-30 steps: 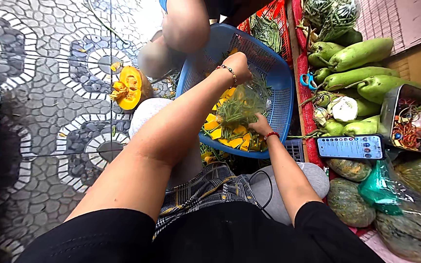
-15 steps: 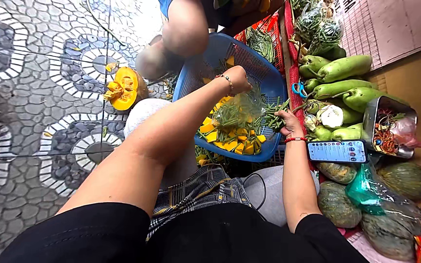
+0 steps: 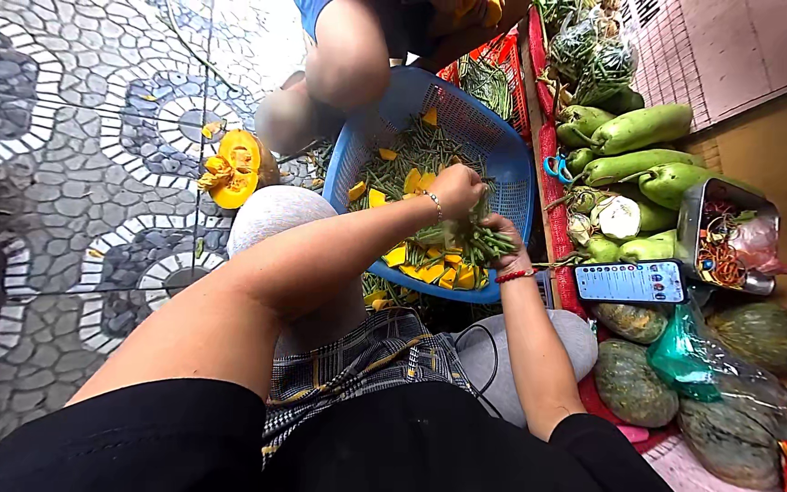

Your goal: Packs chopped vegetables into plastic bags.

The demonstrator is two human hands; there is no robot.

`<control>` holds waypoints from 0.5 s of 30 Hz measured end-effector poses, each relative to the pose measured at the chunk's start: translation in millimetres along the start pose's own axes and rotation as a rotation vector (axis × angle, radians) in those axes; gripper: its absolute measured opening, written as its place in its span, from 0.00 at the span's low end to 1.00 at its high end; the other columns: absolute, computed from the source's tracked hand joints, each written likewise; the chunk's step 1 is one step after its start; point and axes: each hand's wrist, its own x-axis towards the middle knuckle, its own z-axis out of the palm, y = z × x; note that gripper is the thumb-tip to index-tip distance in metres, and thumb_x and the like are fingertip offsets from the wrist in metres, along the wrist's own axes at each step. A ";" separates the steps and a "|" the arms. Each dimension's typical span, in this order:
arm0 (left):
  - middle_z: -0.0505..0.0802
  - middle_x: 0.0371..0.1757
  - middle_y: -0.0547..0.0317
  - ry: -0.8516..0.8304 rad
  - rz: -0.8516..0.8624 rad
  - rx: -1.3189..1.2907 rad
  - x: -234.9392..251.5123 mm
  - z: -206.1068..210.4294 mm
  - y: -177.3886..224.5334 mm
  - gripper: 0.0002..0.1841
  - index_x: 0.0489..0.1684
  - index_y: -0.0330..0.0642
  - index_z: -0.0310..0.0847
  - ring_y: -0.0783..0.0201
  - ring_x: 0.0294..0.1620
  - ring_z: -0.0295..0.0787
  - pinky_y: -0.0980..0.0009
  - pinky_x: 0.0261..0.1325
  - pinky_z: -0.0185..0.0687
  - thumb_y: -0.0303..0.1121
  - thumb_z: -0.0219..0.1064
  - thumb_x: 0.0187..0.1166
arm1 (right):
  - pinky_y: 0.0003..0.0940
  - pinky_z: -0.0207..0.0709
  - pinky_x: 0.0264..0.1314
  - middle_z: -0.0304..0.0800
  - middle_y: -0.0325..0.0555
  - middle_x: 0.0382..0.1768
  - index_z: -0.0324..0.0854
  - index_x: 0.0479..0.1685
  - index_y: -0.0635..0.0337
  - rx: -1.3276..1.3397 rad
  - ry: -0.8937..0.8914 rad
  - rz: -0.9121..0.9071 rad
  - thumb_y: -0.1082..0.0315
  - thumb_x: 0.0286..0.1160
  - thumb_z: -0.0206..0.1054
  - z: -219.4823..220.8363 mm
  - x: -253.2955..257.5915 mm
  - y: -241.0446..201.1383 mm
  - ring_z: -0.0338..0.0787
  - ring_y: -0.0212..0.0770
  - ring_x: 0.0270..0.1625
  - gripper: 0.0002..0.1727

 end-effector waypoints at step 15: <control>0.90 0.39 0.45 0.043 0.000 0.038 13.0 -10.1 4.4 0.20 0.45 0.31 0.89 0.54 0.41 0.85 0.53 0.51 0.79 0.38 0.54 0.94 | 0.52 0.84 0.61 0.85 0.51 0.56 0.70 0.68 0.55 0.362 0.489 -0.123 0.47 0.92 0.43 54.6 27.7 -19.7 0.88 0.48 0.58 0.24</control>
